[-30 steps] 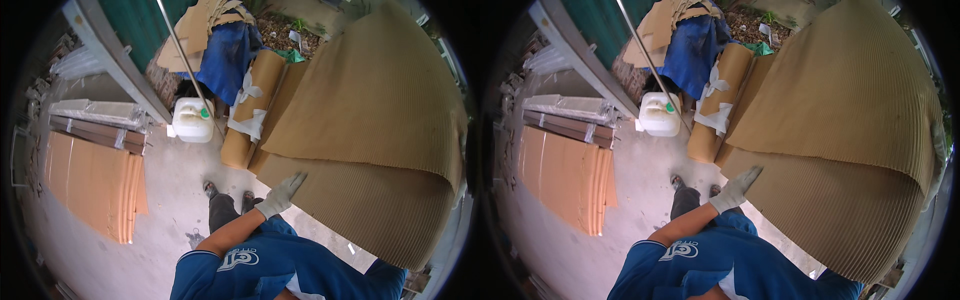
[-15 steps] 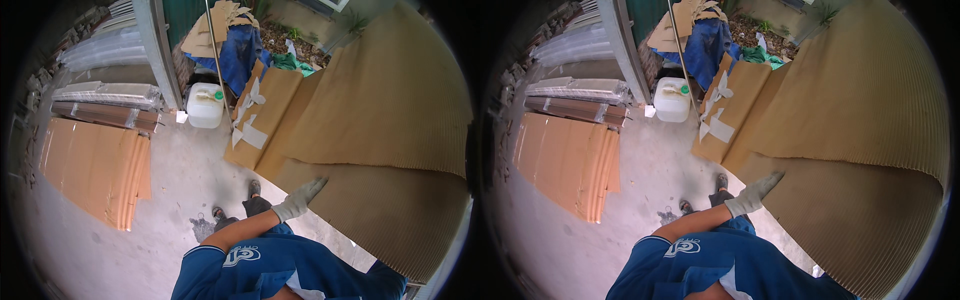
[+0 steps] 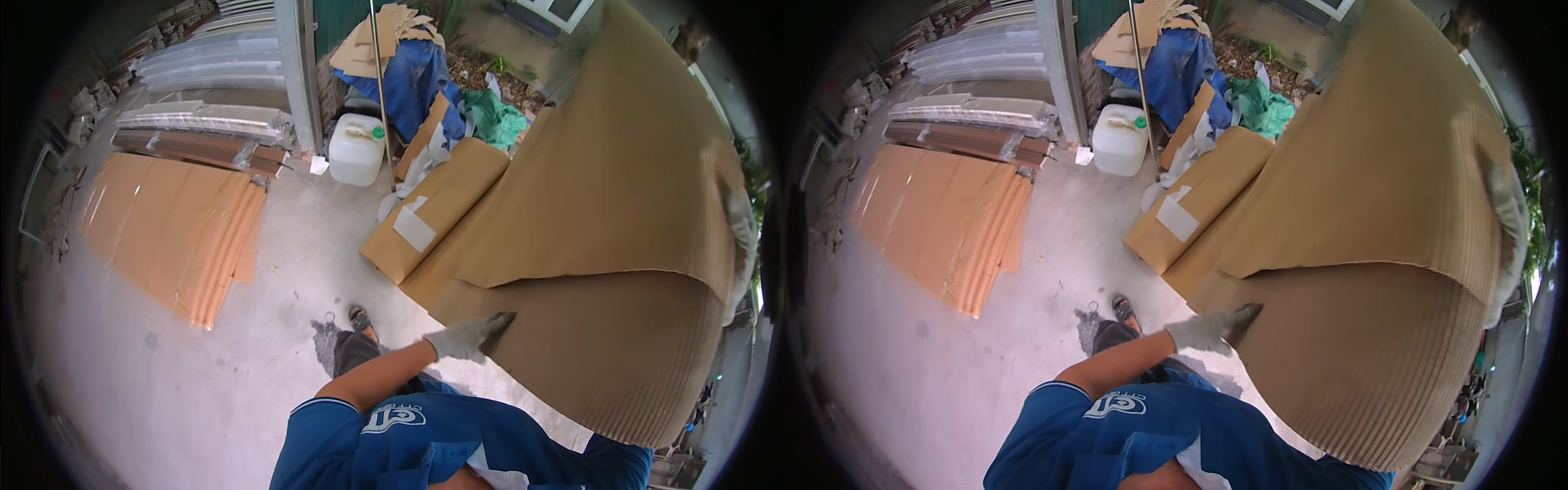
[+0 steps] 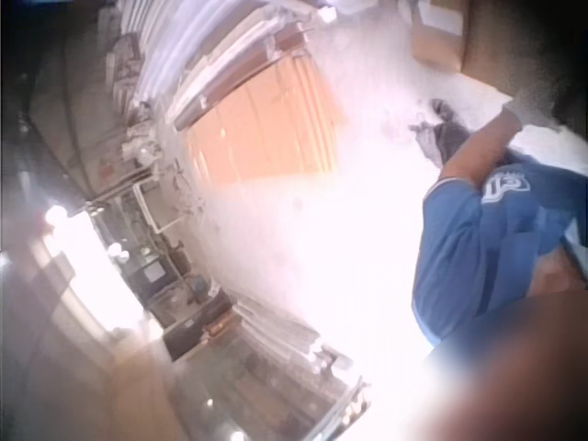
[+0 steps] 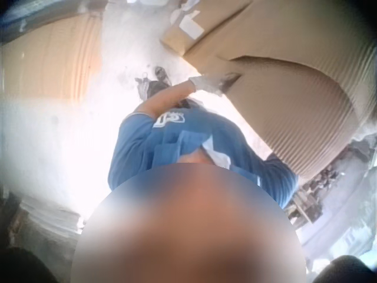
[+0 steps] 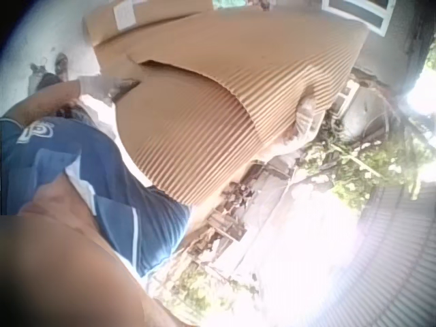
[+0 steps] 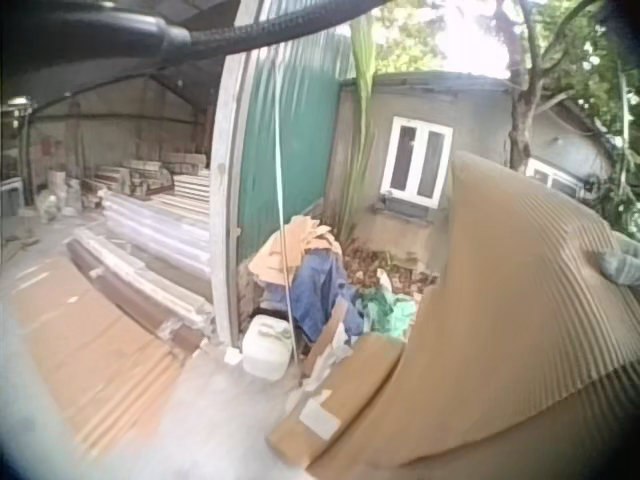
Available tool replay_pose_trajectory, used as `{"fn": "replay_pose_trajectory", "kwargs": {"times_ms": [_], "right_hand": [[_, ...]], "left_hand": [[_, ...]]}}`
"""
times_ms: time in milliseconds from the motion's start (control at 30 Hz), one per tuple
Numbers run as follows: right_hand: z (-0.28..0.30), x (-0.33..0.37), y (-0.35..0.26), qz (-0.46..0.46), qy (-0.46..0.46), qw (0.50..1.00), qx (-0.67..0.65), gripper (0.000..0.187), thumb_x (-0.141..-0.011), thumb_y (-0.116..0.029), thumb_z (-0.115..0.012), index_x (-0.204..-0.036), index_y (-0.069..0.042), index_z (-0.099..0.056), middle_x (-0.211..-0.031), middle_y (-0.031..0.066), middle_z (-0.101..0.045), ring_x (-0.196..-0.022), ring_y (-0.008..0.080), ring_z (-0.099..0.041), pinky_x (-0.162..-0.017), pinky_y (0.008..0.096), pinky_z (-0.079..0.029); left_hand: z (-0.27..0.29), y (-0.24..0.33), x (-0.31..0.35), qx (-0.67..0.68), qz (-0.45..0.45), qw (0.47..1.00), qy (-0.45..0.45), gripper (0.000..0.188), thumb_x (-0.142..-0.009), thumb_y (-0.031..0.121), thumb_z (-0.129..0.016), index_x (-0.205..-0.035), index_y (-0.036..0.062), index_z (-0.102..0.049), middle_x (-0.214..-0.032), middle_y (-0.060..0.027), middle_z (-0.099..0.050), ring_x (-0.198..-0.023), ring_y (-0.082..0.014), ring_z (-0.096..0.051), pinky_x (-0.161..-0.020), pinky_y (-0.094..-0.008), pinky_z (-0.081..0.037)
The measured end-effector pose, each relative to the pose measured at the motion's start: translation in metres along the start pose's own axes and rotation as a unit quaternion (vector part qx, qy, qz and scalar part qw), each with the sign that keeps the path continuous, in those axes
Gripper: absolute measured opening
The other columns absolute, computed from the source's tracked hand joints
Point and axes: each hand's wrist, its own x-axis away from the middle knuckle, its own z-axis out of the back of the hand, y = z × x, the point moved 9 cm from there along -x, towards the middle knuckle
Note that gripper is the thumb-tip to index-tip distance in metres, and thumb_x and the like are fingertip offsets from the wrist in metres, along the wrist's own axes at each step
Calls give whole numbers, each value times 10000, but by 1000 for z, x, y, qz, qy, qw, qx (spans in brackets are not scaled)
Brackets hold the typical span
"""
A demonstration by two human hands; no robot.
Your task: The person handles food items in a kitchen, then moves outside to collect and fold cardboard and plastic sheets. They stack the cardboard and gather plastic pieces into a bundle.
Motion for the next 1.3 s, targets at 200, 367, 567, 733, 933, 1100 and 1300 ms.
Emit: {"fn": "replay_pose_trajectory", "kwargs": {"times_ms": [200, 367, 567, 733, 933, 1100, 1300], "right_hand": [[-32, 39, 45, -52, -63, 997, -10, 387, -821, -182, -688, -1113, 67, -637, -941, 75, -673, -787, 121, -640, -705, 245, -504], [-58, 74, 110, -121, -119, 981, -93, 308, -838, -91, -669, -1096, 75, -637, -905, 72, -675, -771, 127, -640, -691, 250, -503], [-82, 117, 154, -135, -110, 983, -52, 304, -859, -112, -666, -1095, 77, -632, -916, 81, -675, -753, 124, -640, -692, 255, -505], [-87, 156, 166, -182, -97, 974, -91, 335, -852, -120, -686, -1119, 76, -632, -948, 90, -680, -780, 130, -653, -709, 261, -525], [-60, 176, 165, -191, -76, 978, -18, 362, -874, -151, -670, -1148, 78, -613, -969, 92, -679, -816, 129, -659, -738, 256, -524], [-12, 198, 181, -236, -67, 968, -47, 448, -914, -258, -655, -1202, 79, -587, -1080, 82, -664, -914, 137, -636, -842, 278, -500], [8, 274, 177, -238, -124, 963, -8, 1015, -787, -619, -669, -1489, -25, -239, -1422, 170, -433, -1202, 349, -521, -982, 464, -448]], "left_hand": [[41, -3, 94, 169, 153, 969, 99, 655, -810, 264, -734, -1371, 39, -483, -1299, -151, -573, -1145, -300, -573, -1018, -386, -430], [27, 20, 160, 220, 189, 939, 184, 904, -740, 356, -809, -1448, 22, -359, -1432, -167, -447, -1265, -298, -486, -1050, -410, -407], [-5, 17, 218, 150, 153, 958, 191, 1080, -714, 483, -800, -1503, 18, -228, -1512, -188, -320, -1388, -328, -334, -1114, -430, -329], [-17, -5, 285, 120, 201, 947, 219, 861, -819, 427, -712, -1461, 13, -315, -1459, -193, -400, -1338, -315, -413, -1088, -412, -356], [-13, -46, 258, -119, 300, 912, 252, 436, -856, 242, -613, -1242, 53, -544, -1235, -201, -585, -1153, -366, -554, -967, -426, -452], [-7, -41, 221, -259, 257, 925, 109, 159, -794, 142, -578, -920, 60, -630, -942, -160, -675, -959, -349, -635, -819, -464, -498], [6, -13, 263, -346, 153, 922, 79, 83, -765, 102, -579, -829, 80, -628, -788, -147, -647, -747, -350, -640, -686, -488, -502]]}}
